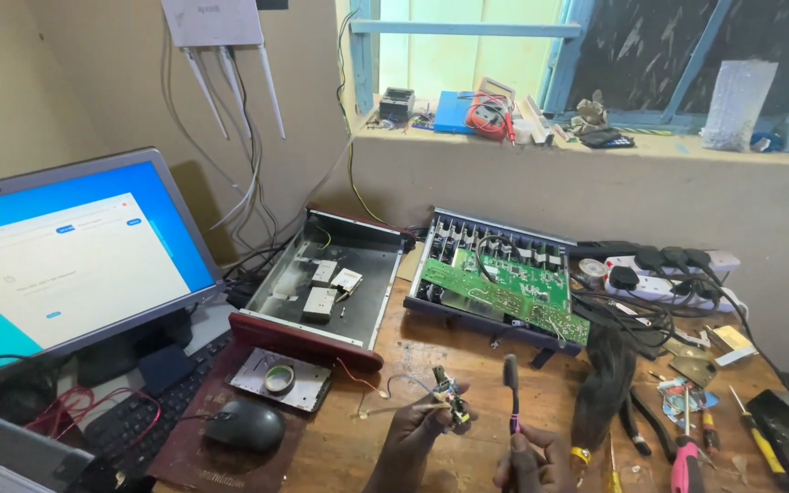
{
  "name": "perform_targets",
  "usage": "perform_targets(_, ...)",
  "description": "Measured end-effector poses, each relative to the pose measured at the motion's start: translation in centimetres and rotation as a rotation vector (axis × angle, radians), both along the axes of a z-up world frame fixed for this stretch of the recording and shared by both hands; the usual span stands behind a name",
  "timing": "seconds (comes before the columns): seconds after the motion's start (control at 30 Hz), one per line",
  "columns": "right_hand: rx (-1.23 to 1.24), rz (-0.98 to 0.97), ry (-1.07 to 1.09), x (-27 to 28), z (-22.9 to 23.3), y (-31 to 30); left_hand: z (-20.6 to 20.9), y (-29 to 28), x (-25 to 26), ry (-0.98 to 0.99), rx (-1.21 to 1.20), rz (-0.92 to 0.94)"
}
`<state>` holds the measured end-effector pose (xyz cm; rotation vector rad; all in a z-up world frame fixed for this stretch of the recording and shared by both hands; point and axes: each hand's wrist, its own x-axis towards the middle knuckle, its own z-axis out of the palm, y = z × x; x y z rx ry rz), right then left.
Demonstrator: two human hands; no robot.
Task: The person cleans a circuit board with a brush, then uses a soldering iron to work on the board's components. They also use pliers to manipulate wires on a smaller electronic component.
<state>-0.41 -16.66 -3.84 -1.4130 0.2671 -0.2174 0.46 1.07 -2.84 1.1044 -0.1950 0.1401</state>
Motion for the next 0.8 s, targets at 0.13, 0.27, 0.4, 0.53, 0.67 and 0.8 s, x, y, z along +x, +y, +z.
perform_targets(0.13,-0.082,0.249,-0.055,-1.1,1.1,1.4,-1.5,-0.6,0.7,-0.068,-0.023,0.015)
perform_targets(0.27,-0.138,0.102,-0.095,-0.1,1.9,1.3,1.2,-0.7,-0.3,0.015,0.068,0.06)
perform_targets(0.4,-0.244,0.201,0.023,-0.5,4.6,1.4,0.1,-0.8,0.5,0.008,0.066,0.065)
perform_targets(0.53,-0.109,0.042,0.047,0.2,5.4,1.1,1.4,-0.7,-0.1,0.177,0.006,0.043)
perform_targets(0.67,-0.232,0.285,-0.017,-0.5,4.9,0.8,0.7,-0.6,-0.2,0.072,-0.167,0.029)
perform_targets(0.8,-0.058,0.285,-0.042,-0.3,4.8,0.3,2.9,-0.4,-0.9,0.062,-0.212,0.011)
